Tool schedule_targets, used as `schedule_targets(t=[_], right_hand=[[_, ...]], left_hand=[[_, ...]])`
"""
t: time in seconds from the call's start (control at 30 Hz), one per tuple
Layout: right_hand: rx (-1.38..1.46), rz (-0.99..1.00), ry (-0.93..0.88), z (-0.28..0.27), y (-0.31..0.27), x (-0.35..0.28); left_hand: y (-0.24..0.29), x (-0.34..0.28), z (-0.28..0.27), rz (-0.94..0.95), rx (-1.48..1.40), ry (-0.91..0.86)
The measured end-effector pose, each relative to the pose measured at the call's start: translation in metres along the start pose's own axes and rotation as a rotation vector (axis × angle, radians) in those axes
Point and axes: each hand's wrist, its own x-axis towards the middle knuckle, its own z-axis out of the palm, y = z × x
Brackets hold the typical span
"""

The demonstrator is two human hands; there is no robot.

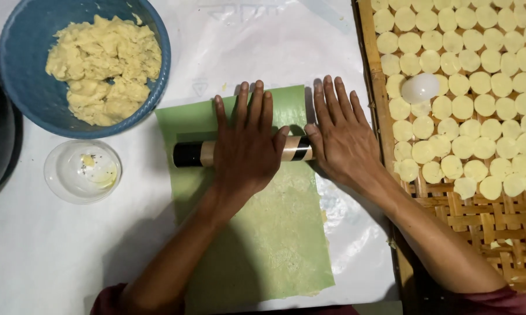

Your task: Rolling out yellow dough on a green mat using a rolling pin and placing small pieces onto a woven tray.

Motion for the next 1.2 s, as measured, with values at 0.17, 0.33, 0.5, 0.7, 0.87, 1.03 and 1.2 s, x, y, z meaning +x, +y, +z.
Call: schedule_targets(t=[0.17,0.33,0.5,0.7,0.87,1.03,1.2], right_hand=[[0.039,-0.005,0.067,0.005,-0.025,-0.059],[0.063,-0.052,0.109,0.018,-0.029,-0.088],[0.101,0.092,-0.137,-0.014,-0.012,-0.010],[0.225,0.165,-0.102,-0.013,0.018,0.056],[0.103,0.128,-0.031,-0.004,0.002,0.015],[0.105,0.054,0.054,0.002,-0.027,-0.059],[0.161,-0.002,0.052,0.005,-0.040,-0.113]], left_hand=[[0.026,-0.050,-0.025,0.009,0.077,-0.105],[0.035,-0.073,-0.035,-0.012,0.031,-0.126],[0.009,-0.010,-0.009,-0.012,-0.011,-0.008],[-0.017,0.053,0.009,-0.189,-0.123,-0.172],[0.003,0.016,-0.013,-0.069,0.046,0.018],[0.031,-0.051,-0.037,-0.010,0.081,0.004],[0.051,-0.103,-0.055,-0.025,0.020,-0.192]])
